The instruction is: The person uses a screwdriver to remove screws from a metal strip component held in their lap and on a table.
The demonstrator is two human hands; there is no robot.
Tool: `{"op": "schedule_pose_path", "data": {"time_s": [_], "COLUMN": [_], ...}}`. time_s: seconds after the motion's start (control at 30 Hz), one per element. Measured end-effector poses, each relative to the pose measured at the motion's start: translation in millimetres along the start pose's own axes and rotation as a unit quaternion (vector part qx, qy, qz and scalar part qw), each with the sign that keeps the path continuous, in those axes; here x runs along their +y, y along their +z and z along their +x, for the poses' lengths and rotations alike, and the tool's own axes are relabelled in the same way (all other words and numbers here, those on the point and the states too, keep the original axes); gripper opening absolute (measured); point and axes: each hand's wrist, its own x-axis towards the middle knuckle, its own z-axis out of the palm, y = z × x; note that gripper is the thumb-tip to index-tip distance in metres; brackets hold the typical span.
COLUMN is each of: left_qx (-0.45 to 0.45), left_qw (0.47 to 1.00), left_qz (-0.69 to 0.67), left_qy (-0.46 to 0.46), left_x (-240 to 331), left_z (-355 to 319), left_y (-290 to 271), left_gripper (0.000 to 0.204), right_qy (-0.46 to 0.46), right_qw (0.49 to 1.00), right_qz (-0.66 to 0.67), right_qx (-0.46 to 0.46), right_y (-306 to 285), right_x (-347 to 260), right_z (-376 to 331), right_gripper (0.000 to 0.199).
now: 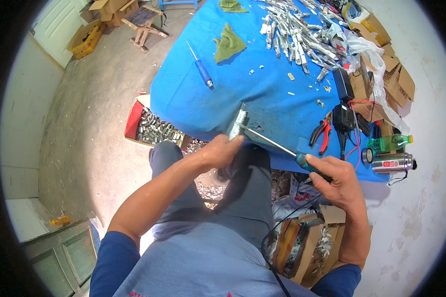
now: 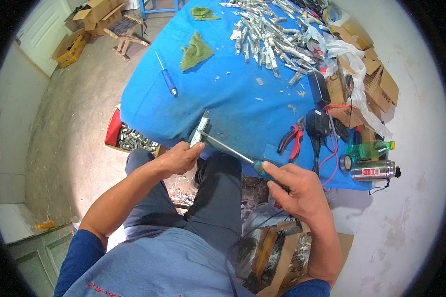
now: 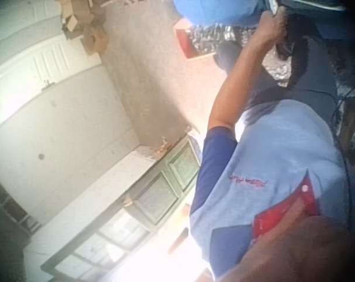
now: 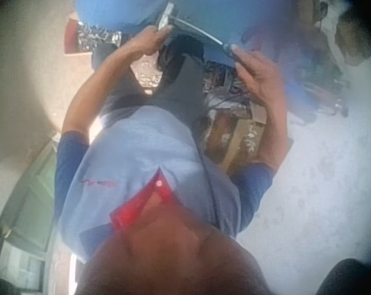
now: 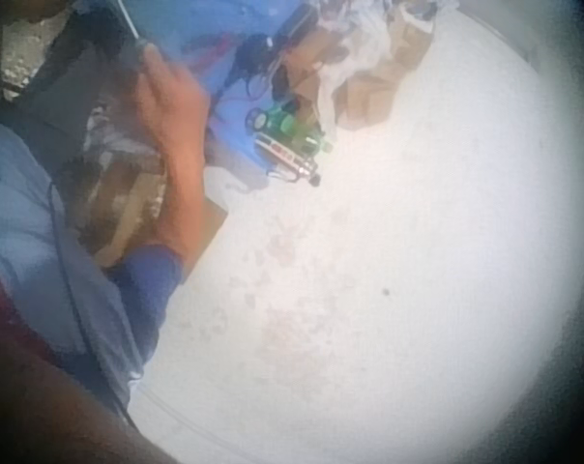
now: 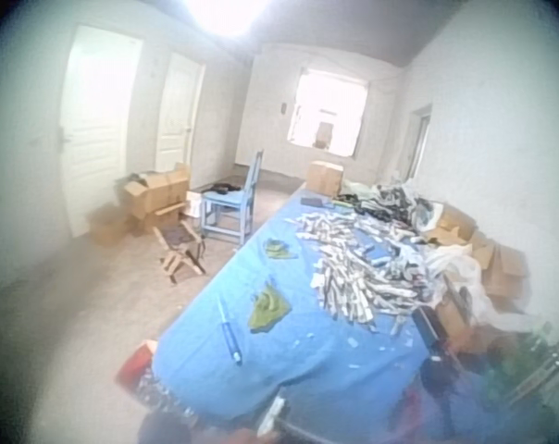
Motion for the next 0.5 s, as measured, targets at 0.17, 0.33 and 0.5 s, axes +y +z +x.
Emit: {"op": "schedule_pose_path", "data": {"time_s": [0.17,0.33,0.5], "left_qx": [-0.016,0.022,0.007], "left_qw": [1.0,0.999,1.0], "left_qz": [-0.024,0.024,0.006], "left_qy": [-0.008,0.004,0.012], "left_x": [1,2,4], "left_z": [1,-1,-3], "left_y": [-1,2,2], "left_gripper": [0.054,0.053,0.054], "right_qy": [0.012,-0.023,0.01], "right_qw": [1.0,0.998,1.0], "right_qz": [0.011,-0.064,-0.015], "right_qx": [0.001,0.012,0.008], "right_y": [3,3,0], "right_x": [5,-15,-14], "right_z": [-4,-5,-6], "right_gripper": [0.038,0.039,0.037]}}
